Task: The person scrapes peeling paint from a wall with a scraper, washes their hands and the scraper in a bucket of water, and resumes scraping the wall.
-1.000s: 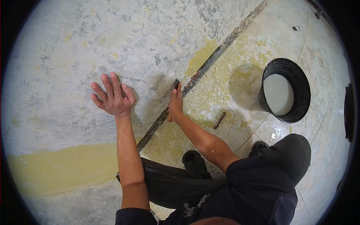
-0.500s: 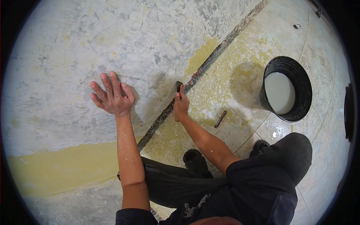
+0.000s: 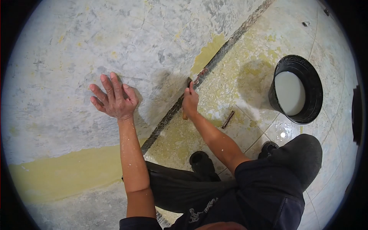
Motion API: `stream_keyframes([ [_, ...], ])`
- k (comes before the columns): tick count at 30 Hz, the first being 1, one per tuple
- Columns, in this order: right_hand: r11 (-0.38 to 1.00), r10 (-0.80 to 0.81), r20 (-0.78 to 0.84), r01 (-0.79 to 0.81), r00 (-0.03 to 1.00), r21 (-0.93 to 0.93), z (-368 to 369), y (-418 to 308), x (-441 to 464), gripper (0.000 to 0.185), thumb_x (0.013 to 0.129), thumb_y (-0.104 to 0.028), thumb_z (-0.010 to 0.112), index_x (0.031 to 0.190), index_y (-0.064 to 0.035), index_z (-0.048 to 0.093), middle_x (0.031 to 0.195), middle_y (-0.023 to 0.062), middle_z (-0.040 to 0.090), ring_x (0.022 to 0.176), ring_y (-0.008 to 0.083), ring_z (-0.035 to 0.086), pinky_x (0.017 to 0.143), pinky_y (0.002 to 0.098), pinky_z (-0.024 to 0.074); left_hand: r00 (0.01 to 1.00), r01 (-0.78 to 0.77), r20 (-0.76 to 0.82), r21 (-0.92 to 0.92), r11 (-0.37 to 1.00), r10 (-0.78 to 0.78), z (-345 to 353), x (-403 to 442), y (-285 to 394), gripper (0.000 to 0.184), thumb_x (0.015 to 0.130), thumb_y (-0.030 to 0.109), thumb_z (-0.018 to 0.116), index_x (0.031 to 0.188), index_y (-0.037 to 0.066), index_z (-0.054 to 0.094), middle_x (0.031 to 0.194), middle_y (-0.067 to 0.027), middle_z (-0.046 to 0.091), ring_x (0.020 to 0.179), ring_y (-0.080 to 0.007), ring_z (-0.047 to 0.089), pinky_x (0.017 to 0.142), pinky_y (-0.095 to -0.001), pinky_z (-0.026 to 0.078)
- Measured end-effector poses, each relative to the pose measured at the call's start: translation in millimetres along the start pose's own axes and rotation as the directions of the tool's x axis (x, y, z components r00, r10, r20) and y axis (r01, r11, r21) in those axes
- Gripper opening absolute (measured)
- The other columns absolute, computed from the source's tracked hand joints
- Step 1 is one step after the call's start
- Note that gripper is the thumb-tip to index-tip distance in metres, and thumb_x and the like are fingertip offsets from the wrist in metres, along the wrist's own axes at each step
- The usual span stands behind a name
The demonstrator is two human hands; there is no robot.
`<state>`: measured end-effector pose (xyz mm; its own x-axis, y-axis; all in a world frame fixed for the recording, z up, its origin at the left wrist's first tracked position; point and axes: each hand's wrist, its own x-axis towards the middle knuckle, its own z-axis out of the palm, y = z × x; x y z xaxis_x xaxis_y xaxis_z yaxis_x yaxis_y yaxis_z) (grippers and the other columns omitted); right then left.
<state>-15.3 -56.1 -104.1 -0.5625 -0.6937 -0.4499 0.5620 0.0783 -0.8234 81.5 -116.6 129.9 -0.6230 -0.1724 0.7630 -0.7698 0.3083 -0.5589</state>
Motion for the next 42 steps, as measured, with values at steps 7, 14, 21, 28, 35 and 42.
stream_keyframes([
  [7,0.991,0.002,-0.01,-0.004,1.0,-0.136,9.1,7.0,-4.3,0.051,0.095,-0.023,0.044,0.142,-0.0059,0.038,0.074,0.0131,0.05,0.069,0.0208,0.048,0.069,0.0359,0.0422,0.999,0.04,-0.015,-0.025,0.999,-0.041,1.6,-2.4,-0.1,0.054,0.081,0.024,0.051,0.134,0.017,0.054,0.148,-0.0013,0.039,0.143,-0.0324,0.022,0.116,-0.0431,0.005],
  [14,0.993,0.117,-0.018,-0.117,0.993,0.005,-11.1,-11.0,19.4,0.053,0.096,-0.029,0.044,0.145,-0.0119,0.034,0.072,0.0163,0.052,0.067,0.0261,0.05,0.068,0.0385,0.0428,1.0,0.013,-0.022,-0.005,1.0,-0.014,0.9,-0.5,0.5,0.05,0.085,0.025,0.048,0.134,0.016,0.054,0.148,-0.0016,0.039,0.143,-0.0307,0.022,0.116,-0.0413,0.007],
  [21,0.945,-0.234,0.031,0.235,0.972,-0.229,10.2,33.4,-10.8,0.051,0.097,-0.025,0.046,0.145,-0.0121,0.035,0.074,0.0182,0.053,0.069,0.03,0.051,0.068,0.041,0.0427,1.0,0.009,-0.016,-0.013,1.0,-0.009,-0.2,-0.3,1.5,0.051,0.085,0.024,0.049,0.134,0.016,0.054,0.148,-0.0012,0.039,0.143,-0.0303,0.022,0.116,-0.0408,0.007],
  [28,0.949,-0.303,0.029,0.304,0.953,-0.077,4.3,3.3,-3.4,0.053,0.096,-0.022,0.044,0.145,-0.0059,0.032,0.073,0.0102,0.052,0.069,0.0185,0.047,0.067,0.0333,0.0422,0.999,0.03,-0.016,0.003,1.0,-0.03,0.5,-2.6,1.5,0.05,0.085,0.026,0.048,0.133,0.016,0.055,0.148,-0.0009,0.04,0.143,-0.03,0.023,0.116,-0.0405,0.007],
  [35,0.952,-0.265,0.092,0.275,0.96,-0.131,-2.7,-1.5,-5.2,0.056,0.096,-0.028,0.046,0.145,-0.0065,0.032,0.069,0.0077,0.045,0.065,0.0165,0.042,0.063,0.0314,0.04,0.999,0.034,-0.007,-0.009,0.999,-0.034,0.6,-4.0,0.0,0.051,0.082,0.025,0.05,0.133,0.017,0.055,0.147,0.0,0.04,0.142,-0.0315,0.024,0.116,-0.0433,0.007],
  [42,0.975,-0.184,-0.035,0.179,0.982,-0.129,-11.0,-18.6,34.5,0.054,0.095,-0.028,0.044,0.143,-0.0052,0.036,0.079,0.0166,0.058,0.073,0.0236,0.052,0.073,0.037,0.0439,1.0,0.004,0.004,-0.009,1.0,-0.004,-0.2,-4.1,-2.4,0.052,0.082,0.025,0.051,0.133,0.017,0.055,0.147,-0.0003,0.04,0.142,-0.0321,0.024,0.116,-0.0433,0.007],
])
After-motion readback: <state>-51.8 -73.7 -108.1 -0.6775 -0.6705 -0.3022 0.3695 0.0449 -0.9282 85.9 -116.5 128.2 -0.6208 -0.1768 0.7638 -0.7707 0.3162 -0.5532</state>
